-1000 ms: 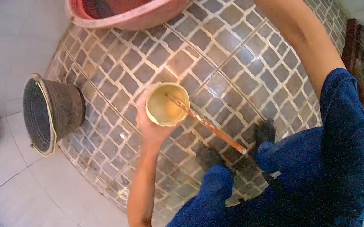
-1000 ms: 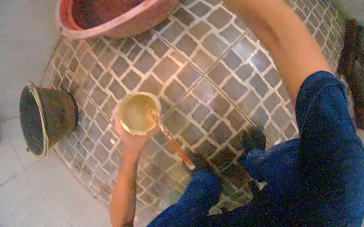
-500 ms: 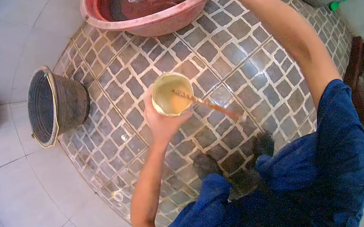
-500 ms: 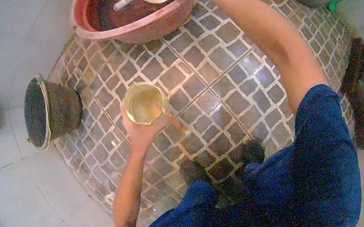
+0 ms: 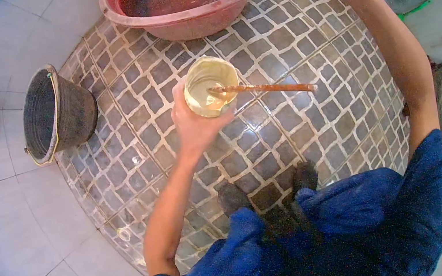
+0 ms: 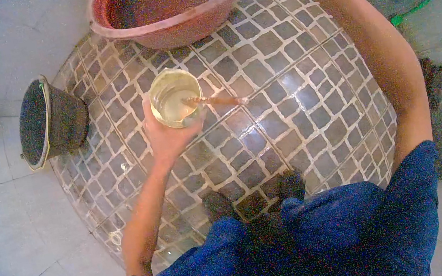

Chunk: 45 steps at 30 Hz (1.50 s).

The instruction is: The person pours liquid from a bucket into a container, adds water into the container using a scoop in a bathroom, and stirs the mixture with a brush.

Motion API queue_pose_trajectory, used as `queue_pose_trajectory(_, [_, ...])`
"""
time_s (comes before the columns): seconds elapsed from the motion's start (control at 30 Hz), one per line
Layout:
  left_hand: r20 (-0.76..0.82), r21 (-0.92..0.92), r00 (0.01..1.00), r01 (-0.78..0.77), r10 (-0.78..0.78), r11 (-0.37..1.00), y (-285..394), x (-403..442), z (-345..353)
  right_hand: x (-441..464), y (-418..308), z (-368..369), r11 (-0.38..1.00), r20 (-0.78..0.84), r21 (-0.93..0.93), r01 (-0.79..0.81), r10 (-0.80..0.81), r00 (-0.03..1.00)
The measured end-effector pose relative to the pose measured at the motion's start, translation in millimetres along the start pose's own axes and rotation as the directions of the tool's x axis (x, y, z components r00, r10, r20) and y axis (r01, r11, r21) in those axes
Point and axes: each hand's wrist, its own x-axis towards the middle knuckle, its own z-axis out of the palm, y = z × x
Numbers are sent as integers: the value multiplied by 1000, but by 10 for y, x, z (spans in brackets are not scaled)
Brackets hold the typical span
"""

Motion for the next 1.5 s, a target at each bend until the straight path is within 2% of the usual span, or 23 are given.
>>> queue_pose_trajectory(0.03, [5, -13, 1000, -9, 9, 1000, 1, 17, 22, -125, -86, -51, 1000, 57, -2, -9, 9, 998])
queue_pose_trajectory(0.13, [18, -53, 1000, 5, -4, 999, 106, 56, 79, -576, -344, -72, 992, 74, 96, 86, -94, 993])
queue_pose_trajectory(0.17, [21, -66, 1000, 16, -14, 998, 148, 69, 98, -664, -402, -101, 994, 119, 98, 48, -60, 991])
queue_pose_trajectory(0.27, [29, -63, 999, -28, 30, 998, 182, 81, 142, -883, -552, -32, 994, 75, 105, 19, -27, 997])
queue_pose_trajectory(0.3, [34, -53, 999, -34, 36, 998, 203, 74, 148, -888, -523, -4, 994, 69, 106, -40, 32, 997])
queue_pose_trajectory(0.4, [45, -45, 998, -42, 44, 998, 236, 80, 166, -992, -483, 32, 986, 45, 140, 93, -101, 994])
queue_pose_trajectory(0.5, [48, -88, 998, -23, 27, 996, 208, 73, 197, -1084, -529, 66, 981, 23, 164, 101, -106, 994])
queue_pose_trajectory(0.53, [47, -101, 998, -24, 29, 995, 201, 80, 202, -1024, -414, 75, 952, -29, 52, 303, -302, 953])
queue_pose_trajectory(0.57, [44, -114, 999, -26, 32, 993, 203, 86, 202, -902, -204, 85, 871, -58, -69, 487, -491, 869])
queue_pose_trajectory(0.63, [36, -74, 999, -18, 21, 997, 303, 96, 165, -865, -168, 107, 787, -86, -180, 590, -610, 788])
queue_pose_trajectory(0.67, [32, -54, 999, -13, 15, 998, 343, 102, 150, -917, -175, 117, 827, -109, -166, 537, -557, 824])
queue_pose_trajectory(0.77, [18, -38, 1000, -1, 2, 999, 362, 116, 142, -1170, -586, 95, 953, -77, 69, 296, -291, 954])
queue_pose_trajectory(0.83, [11, -36, 1000, -13, 14, 999, 341, 135, 148, -1184, -621, 102, 961, -65, 120, 248, -242, 968])
queue_pose_trajectory(0.9, [6, -36, 1000, -17, 17, 999, 338, 140, 157, -1083, -406, 189, 934, -121, 7, 358, -355, 927])
queue_pose_trajectory(1.0, [8, -36, 1000, -3, 4, 999, 335, 145, 166, -1073, -333, 192, 899, -110, -105, 426, -436, 893])
queue_pose_trajectory(1.07, [20, -35, 1000, 15, -14, 999, 304, 144, 176, -1008, -284, 211, 840, -131, -119, 529, -542, 830])
queue_pose_trajectory(1.1, [16, -46, 1000, 11, -10, 999, 290, 139, 179, -1012, -323, 209, 865, -117, -58, 499, -502, 857])
queue_pose_trajectory(1.13, [12, -57, 1000, 6, -6, 998, 277, 133, 183, -1018, -390, 212, 886, -102, 2, 464, -461, 881])
queue_pose_trajectory(1.2, [6, -67, 1000, -20, 20, 998, 242, 114, 186, -1103, -572, 148, 956, 29, 236, 175, -187, 982])
queue_pose_trajectory(1.3, [2, -74, 998, -61, 61, 995, 155, 61, 178, -906, -414, 175, 938, 123, 346, 9, -55, 991])
queue_pose_trajectory(1.4, [-8, -96, 998, -57, 57, 994, 66, -5, 181, -586, -67, 317, 893, 114, 438, -103, 58, 992])
queue_pose_trajectory(1.43, [-13, -101, 998, -58, 57, 993, 42, -27, 187, -405, 163, 373, 872, 159, 449, -195, 137, 978])
queue_pose_trajectory(1.5, [-14, -91, 998, -69, 68, 993, 11, -62, 180, -154, 368, 531, 848, 112, 486, -211, 179, 977])
